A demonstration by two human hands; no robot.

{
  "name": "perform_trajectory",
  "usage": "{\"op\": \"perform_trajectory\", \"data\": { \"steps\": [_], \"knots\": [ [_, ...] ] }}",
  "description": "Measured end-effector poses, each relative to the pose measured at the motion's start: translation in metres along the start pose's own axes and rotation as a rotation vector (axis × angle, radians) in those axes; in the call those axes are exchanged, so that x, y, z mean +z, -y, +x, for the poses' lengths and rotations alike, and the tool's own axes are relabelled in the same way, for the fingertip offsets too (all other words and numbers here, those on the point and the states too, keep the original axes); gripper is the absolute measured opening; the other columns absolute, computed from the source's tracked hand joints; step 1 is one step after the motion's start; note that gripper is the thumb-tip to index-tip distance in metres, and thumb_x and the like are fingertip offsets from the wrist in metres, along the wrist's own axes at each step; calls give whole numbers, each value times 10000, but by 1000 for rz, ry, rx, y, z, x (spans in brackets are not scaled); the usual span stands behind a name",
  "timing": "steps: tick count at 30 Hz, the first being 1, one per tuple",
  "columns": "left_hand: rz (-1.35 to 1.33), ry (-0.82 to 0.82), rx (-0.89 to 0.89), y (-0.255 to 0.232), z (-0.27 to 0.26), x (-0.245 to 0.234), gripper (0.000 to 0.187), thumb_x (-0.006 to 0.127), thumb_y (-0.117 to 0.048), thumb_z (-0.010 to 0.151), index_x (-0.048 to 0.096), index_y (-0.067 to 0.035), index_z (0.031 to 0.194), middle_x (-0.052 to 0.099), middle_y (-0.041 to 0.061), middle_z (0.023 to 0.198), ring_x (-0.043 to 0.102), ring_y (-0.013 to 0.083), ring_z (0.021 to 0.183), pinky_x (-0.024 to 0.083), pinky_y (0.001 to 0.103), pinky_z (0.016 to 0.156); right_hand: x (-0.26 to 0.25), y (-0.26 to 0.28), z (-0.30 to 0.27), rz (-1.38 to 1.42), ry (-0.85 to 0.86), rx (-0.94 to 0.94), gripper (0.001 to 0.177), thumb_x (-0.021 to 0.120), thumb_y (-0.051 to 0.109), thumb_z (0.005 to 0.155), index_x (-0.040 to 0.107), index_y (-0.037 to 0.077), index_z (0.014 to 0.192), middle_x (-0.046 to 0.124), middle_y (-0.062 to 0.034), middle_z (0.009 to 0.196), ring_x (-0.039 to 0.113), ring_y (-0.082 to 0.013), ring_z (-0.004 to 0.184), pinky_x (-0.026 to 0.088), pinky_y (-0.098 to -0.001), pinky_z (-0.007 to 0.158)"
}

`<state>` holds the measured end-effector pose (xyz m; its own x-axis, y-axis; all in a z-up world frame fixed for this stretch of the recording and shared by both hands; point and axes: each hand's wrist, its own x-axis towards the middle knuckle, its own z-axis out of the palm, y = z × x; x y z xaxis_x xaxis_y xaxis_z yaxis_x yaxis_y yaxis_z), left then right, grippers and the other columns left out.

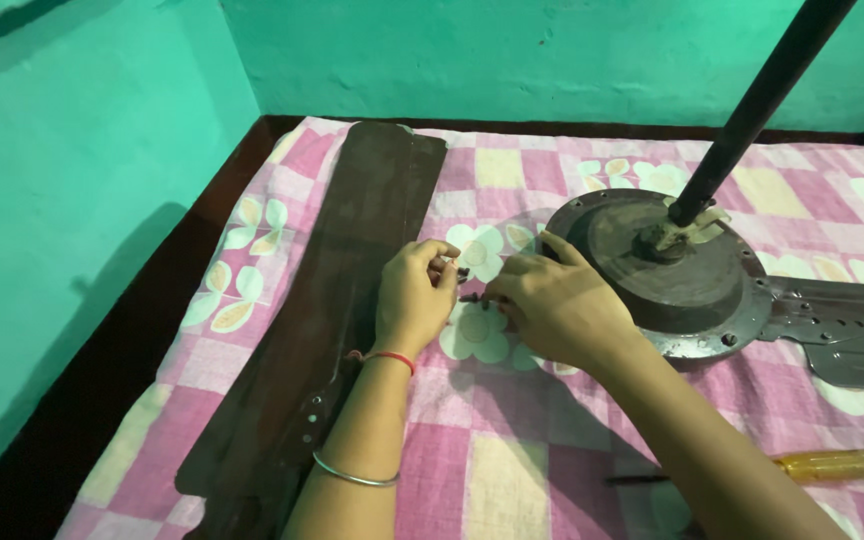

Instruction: The person assembles an electric fan by securing a metal rod to a circular base and attaching a fan blade. They use a screwdriver to tighten screws and fasten the components together on a patterned bedsheet.

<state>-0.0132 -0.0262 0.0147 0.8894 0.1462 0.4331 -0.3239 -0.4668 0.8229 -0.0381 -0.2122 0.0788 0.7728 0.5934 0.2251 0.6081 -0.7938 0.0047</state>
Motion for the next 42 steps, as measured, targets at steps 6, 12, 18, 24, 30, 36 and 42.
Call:
{"op": "perform_trajectory", "data": {
  "steps": [6, 12, 18, 24, 30, 36, 42],
  "knots": [
    [66, 2, 56, 2, 1, 2, 100, 733, -75, 872, 748, -52, 969, 717, 116, 911, 736, 225, 742, 584, 340, 659, 3, 1, 1, -171, 3, -64, 402, 705, 203, 783, 715, 176, 1184, 710, -78, 1167, 662, -224, 1131, 301, -493, 1183],
    [95, -12, 66, -9, -2, 2, 114, 705, -98, 882, 742, -73, 987, 713, 103, 961, 739, 244, 762, 585, 354, 673, -9, 1, -6, 161, -106, -66, 324, 674, 158, 835, 744, 170, 1152, 766, -67, 932, 709, -250, 990, 311, -497, 1193],
    [315, 0, 115, -21, -8, 4, 113, 714, -143, 863, 760, -131, 966, 712, 67, 999, 693, 306, 909, 556, 427, 742, -19, 12, -18, 49, -28, -47, 221, 656, 216, 876, 786, 216, 1054, 754, -72, 857, 708, -247, 908, 322, -460, 1228],
    [357, -94, 366, -37, -13, 9, 141, 683, -114, 914, 731, -132, 1045, 693, 64, 992, 663, 296, 977, 546, 427, 810, -22, -5, -55, 322, -293, -251, 302, 712, 136, 837, 753, 95, 1134, 778, -104, 1074, 708, -266, 1067, 389, -518, 1106],
    [276, -186, 604, -76, -31, 27, 201, 680, -118, 964, 686, -71, 1160, 698, 116, 1083, 649, 326, 981, 522, 442, 856, -26, -93, -141, 189, -433, -136, 253, 730, 117, 899, 734, 112, 1152, 751, -91, 1184, 728, -243, 1081, 615, -375, 920],
    [214, -59, 918, -108, -64, 59, 206, 696, -195, 993, 687, -68, 1155, 680, 111, 1068, 676, 287, 1003, 564, 404, 870, -49, -191, -222, 1, -78, 384, 756, 862, 468, 674, 655, 184, 1343, 616, -121, 1398, 545, -332, 1291, 411, -496, 1105],
    [276, 181, 1194, -123, -95, 75, 167, 727, -156, 886, 717, -87, 1038, 691, 55, 972, 681, 215, 906, 555, 344, 713, -49, -229, -254, 92, 49, 505, 1066, 878, 617, 619, 509, 223, 1539, 427, -112, 1608, 383, -329, 1456, 161, -565, 1198]
  ]
}}
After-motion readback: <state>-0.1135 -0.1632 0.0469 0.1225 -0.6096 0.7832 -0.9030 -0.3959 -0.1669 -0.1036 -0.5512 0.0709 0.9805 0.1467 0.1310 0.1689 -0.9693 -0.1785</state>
